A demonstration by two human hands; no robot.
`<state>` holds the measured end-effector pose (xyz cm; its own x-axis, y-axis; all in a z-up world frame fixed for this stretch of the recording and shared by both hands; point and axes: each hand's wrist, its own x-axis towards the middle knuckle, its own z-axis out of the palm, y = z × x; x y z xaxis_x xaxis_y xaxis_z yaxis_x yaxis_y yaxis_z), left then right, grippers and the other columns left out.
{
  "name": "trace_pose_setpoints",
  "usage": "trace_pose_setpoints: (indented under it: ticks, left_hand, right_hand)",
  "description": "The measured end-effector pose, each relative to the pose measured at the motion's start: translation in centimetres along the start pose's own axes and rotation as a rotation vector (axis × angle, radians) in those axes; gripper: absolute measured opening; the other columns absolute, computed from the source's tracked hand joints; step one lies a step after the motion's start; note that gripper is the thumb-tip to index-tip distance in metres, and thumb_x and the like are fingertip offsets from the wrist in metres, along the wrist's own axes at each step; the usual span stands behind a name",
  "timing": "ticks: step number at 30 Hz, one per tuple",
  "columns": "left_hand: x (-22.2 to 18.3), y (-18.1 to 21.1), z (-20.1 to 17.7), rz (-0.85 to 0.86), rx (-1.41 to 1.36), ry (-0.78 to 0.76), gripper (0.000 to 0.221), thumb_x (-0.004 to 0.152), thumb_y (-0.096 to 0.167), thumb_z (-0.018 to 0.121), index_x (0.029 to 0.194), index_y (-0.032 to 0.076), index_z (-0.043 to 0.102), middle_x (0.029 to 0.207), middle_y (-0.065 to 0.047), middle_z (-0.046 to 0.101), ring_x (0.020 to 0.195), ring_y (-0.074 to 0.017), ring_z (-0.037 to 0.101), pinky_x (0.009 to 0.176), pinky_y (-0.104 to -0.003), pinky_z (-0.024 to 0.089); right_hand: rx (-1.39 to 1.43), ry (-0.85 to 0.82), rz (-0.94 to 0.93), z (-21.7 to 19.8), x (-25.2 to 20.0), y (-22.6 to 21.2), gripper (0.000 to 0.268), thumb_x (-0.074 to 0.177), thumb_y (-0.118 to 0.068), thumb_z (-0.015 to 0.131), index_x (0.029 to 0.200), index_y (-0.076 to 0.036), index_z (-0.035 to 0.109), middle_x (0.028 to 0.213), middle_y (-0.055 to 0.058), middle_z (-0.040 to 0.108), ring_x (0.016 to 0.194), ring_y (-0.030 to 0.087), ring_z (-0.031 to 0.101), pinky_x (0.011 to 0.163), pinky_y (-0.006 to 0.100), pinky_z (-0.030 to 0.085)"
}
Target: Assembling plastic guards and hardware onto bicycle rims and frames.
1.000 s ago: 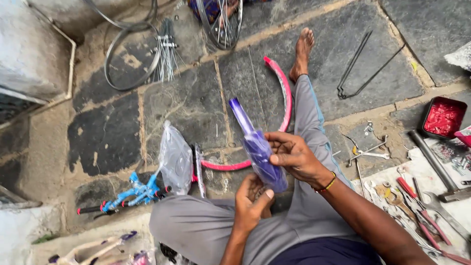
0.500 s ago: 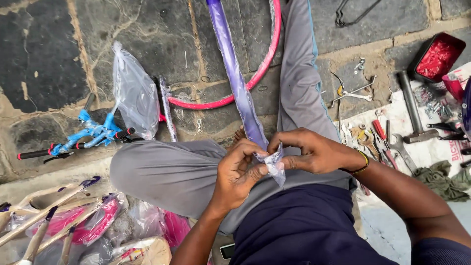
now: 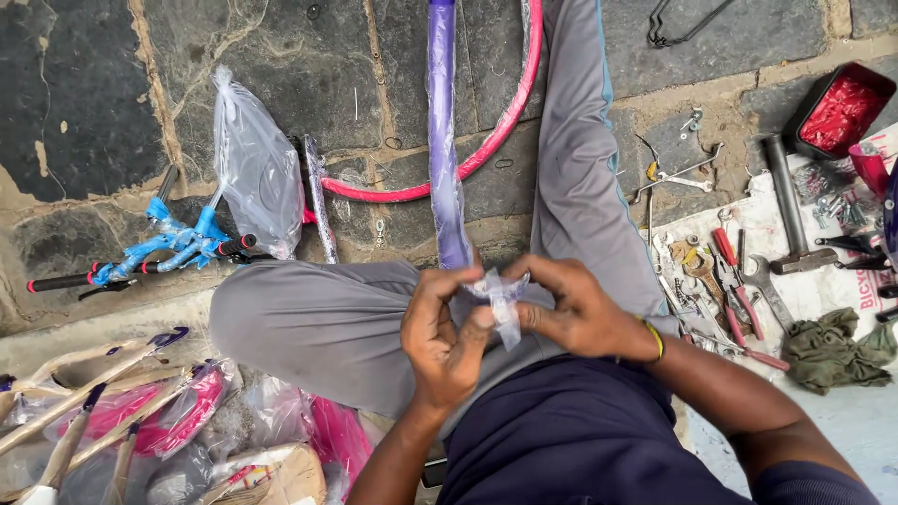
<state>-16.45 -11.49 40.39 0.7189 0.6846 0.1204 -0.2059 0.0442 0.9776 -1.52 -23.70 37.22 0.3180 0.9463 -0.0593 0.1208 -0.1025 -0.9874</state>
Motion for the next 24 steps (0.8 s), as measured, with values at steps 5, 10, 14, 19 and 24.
trace_pose_setpoints:
  ticks: [5, 10, 14, 19, 24]
  left_hand:
    - [1.3, -2.6, -1.1, 0.028, -0.041, -0.191, 0.092, 0.080, 0.046, 0.087, 0.140, 0.001, 0.035, 0.133, -0.011, 0.052, 0.123, -0.0192, 0.056, 0.105, -0.031, 0.047]
    - [2.1, -2.9, -2.8, -0.108, -0.023, -0.069, 0.037, 0.096, 0.002, 0.075, 0.130, -0.004, 0.061, 0.109, -0.016, 0.076, 0.101, -0.0270, 0.074, 0.091, -0.040, 0.062]
    - [11.9, 9.6, -5.3, 0.197, -0.226, 0.126, 0.040, 0.101, 0.016, 0.071, 0.133, 0.005, 0.049, 0.098, -0.017, 0.071, 0.082, -0.0287, 0.074, 0.073, -0.040, 0.063]
    - [20.0, 10.6, -11.2, 0.329, -0.485, -0.170, 0.067, 0.111, 0.056, 0.045, 0.150, 0.002, 0.038, 0.126, -0.015, 0.060, 0.102, -0.0288, 0.064, 0.090, -0.044, 0.054]
    - [8.4, 1.0, -1.2, 0.320, -0.154, -0.068, 0.090, 0.097, 0.047, 0.065, 0.163, 0.004, 0.022, 0.159, -0.009, 0.038, 0.149, -0.0205, 0.041, 0.127, -0.038, 0.032]
  right_hand:
    - [0.376, -0.079, -0.027, -1.5, 2.2, 0.4, 0.038, 0.100, -0.031, 0.072, 0.117, 0.001, 0.062, 0.101, 0.007, 0.069, 0.094, 0.012, 0.065, 0.082, 0.028, 0.056]
    - [0.364, 0.001, -0.347, -1.4, 4.6, -3.7, 0.071, 0.094, -0.042, 0.068, 0.140, 0.003, 0.041, 0.134, 0.016, 0.055, 0.130, 0.026, 0.050, 0.109, 0.043, 0.038]
    - [-0.331, -0.123, -0.361, -0.2, 5.0, 4.2, 0.076, 0.079, -0.039, 0.083, 0.138, 0.001, 0.056, 0.140, 0.027, 0.058, 0.138, 0.038, 0.043, 0.110, 0.051, 0.034]
    - [-0.116, -0.277, -0.101, 0.1, 6.6, -0.4, 0.060, 0.088, -0.041, 0.079, 0.136, -0.009, 0.064, 0.114, 0.004, 0.076, 0.107, 0.018, 0.076, 0.093, 0.032, 0.055]
    - [0.277, -0.162, -0.292, -2.5, 11.5, -6.2, 0.054, 0.098, -0.030, 0.076, 0.139, 0.001, 0.059, 0.120, 0.003, 0.067, 0.110, 0.014, 0.061, 0.096, 0.032, 0.050]
